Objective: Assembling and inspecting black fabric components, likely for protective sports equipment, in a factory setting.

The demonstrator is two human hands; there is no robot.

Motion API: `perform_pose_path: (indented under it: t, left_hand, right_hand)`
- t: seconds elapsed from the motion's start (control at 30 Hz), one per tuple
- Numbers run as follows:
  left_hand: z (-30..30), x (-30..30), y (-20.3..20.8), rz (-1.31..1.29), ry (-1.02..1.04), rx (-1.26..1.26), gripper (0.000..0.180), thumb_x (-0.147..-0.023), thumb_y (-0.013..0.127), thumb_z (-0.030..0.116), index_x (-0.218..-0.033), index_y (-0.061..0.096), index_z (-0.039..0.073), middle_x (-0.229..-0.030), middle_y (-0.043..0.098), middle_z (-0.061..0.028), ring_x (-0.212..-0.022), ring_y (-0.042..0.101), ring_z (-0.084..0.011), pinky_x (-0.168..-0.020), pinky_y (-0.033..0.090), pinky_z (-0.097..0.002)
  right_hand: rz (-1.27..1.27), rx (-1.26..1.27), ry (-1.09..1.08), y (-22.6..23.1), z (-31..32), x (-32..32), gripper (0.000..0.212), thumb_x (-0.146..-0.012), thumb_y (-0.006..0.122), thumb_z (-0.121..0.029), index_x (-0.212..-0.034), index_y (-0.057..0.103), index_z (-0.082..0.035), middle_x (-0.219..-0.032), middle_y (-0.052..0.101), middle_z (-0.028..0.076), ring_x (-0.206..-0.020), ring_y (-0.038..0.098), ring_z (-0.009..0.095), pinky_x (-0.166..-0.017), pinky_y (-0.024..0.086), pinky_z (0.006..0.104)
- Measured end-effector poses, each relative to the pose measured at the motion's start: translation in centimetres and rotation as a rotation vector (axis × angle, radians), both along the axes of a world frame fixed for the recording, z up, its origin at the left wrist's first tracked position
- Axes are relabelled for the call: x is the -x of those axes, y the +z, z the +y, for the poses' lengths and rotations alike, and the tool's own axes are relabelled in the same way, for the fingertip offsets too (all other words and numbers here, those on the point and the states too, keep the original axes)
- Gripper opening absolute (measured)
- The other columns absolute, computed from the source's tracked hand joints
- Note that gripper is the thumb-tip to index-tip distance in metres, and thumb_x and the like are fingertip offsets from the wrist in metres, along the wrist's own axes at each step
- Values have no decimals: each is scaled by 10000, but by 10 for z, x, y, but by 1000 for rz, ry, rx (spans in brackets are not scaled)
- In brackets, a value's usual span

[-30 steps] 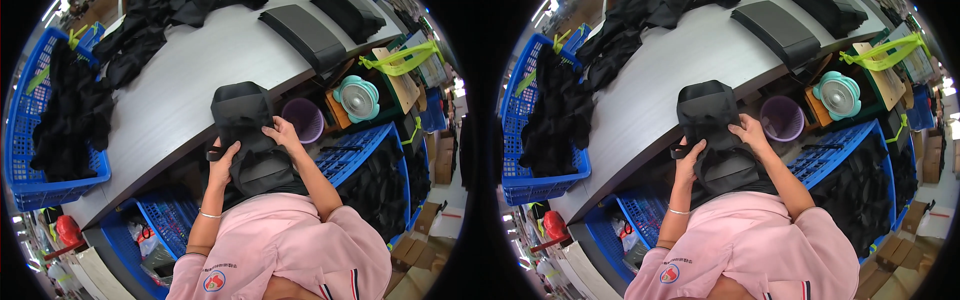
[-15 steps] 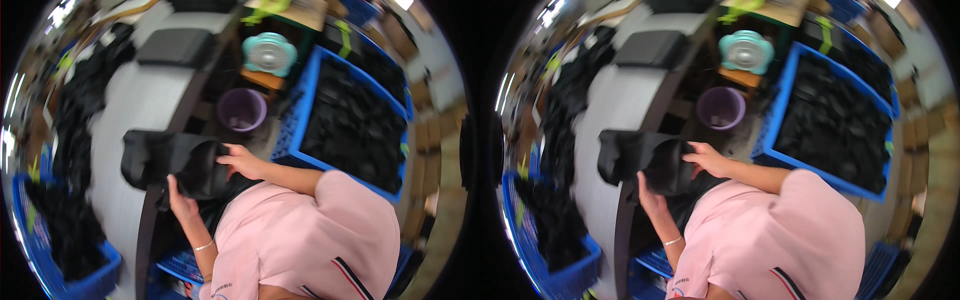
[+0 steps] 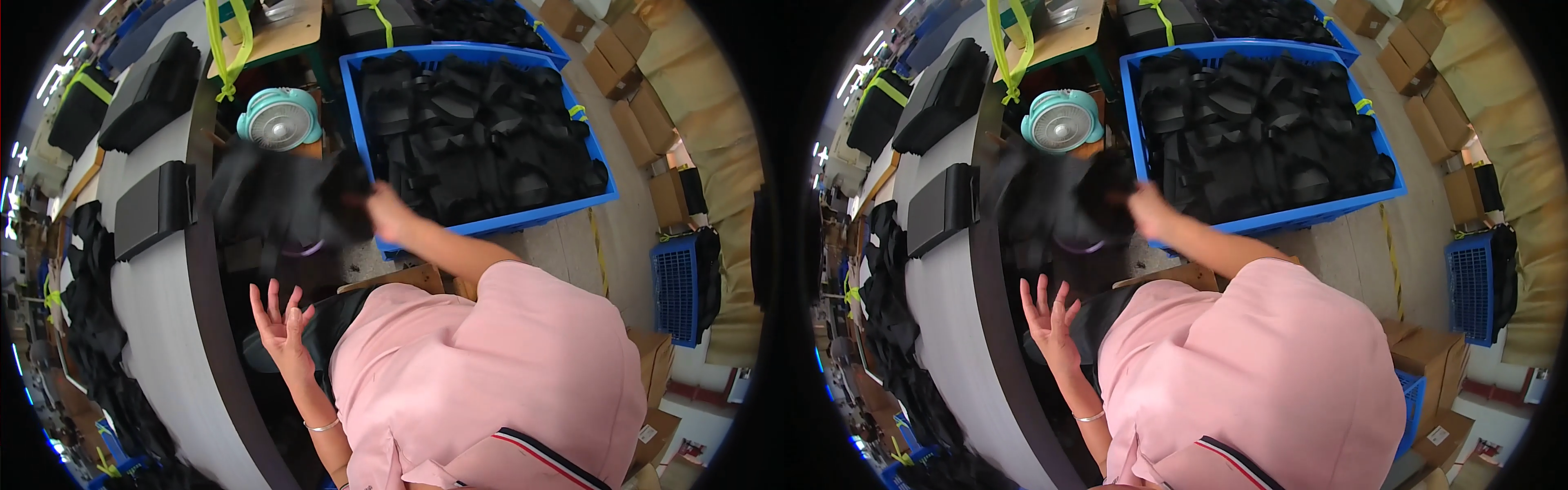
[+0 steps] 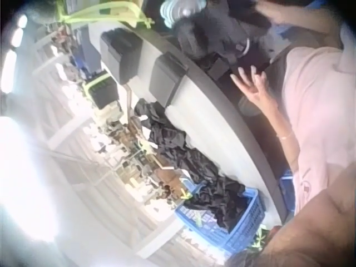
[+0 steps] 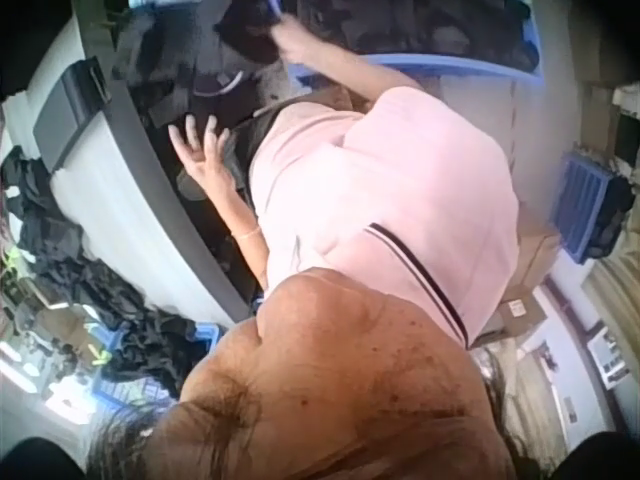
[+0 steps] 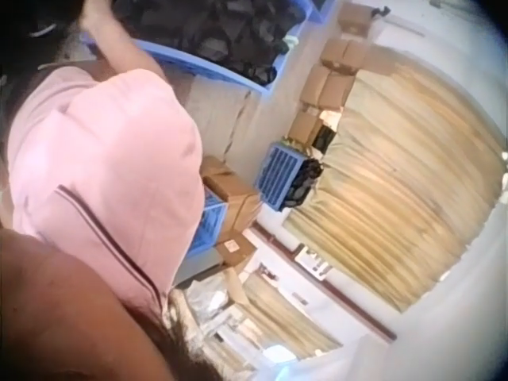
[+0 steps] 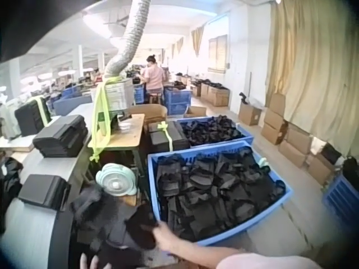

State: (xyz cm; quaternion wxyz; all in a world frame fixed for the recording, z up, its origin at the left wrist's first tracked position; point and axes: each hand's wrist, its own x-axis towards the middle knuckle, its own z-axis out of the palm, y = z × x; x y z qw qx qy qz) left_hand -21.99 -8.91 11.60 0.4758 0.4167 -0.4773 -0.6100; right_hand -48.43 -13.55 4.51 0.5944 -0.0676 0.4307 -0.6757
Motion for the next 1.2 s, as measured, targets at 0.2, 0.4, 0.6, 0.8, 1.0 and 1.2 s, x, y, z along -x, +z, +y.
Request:
perform_pose_path:
  t: [0.2, 0.4, 0.6, 0.8, 1.0, 1.2]
  left_hand:
    - [-10, -29, -27, -30, 92, -114, 610, -979, 625, 150, -1508, 345, 33, -1426, 518, -180, -1165, 632, -257, -856, 579, -331]
    - [4, -92, -51, -105, 201, -166, 495, -991, 612, 171, -1433, 458, 9, -1393, 552, -168, -1131, 645, -229, -839, 581, -318]
    - [15, -120, -40, -88, 431, -155, 453, -976, 631, 148, -1381, 510, -16, -1342, 585, -175, -1127, 645, -253, -835, 578, -327]
    - [9, -203, -28, -207, 846, 33, 242, -997, 603, 145, -1135, 676, -39, -1091, 694, -103, -968, 678, -167, -804, 567, -279]
    - [-21, -334, -34, -1151, 1172, 282, 202, -900, 673, 99, -1086, 703, 28, -1302, 589, -192, -1186, 570, -305, -962, 486, -374]
    - [-54, -459, -6, -1546, 1730, 439, 241, -826, 678, 37, -1064, 697, 68, -1410, 527, -180, -1295, 479, -380, -1057, 407, -449]
  right_hand:
    - [371, 2, -733, -39, 54, 245, 448, -773, 784, -60, -1182, 605, -100, -1144, 659, 45, -1041, 627, 235, -838, 500, 456]
    - [501, -80, -1023, -5, 118, 442, 601, -779, 844, -175, -1276, 532, -44, -1193, 626, 78, -1049, 611, 290, -785, 517, 481]
    - [1166, -871, -1065, -48, 106, 437, 649, -700, 856, -292, -1167, 613, 86, -1212, 654, 254, -1096, 647, 392, -974, 506, 475]
    - [1960, -171, -417, -79, -2, 181, 629, -889, 641, -56, -1459, 386, 13, -1531, 299, 270, -1438, 281, 412, -1185, 259, 468]
    - [1815, 613, 298, -13, -52, -58, 538, -878, 577, 61, -1402, 471, 3, -1556, 273, 267, -1422, 341, 424, -1162, 298, 451]
    - [1697, 1077, 500, 5, -57, -178, 474, -870, 616, 69, -1333, 544, -2, -1491, 368, 288, -1327, 476, 427, -1096, 409, 450]
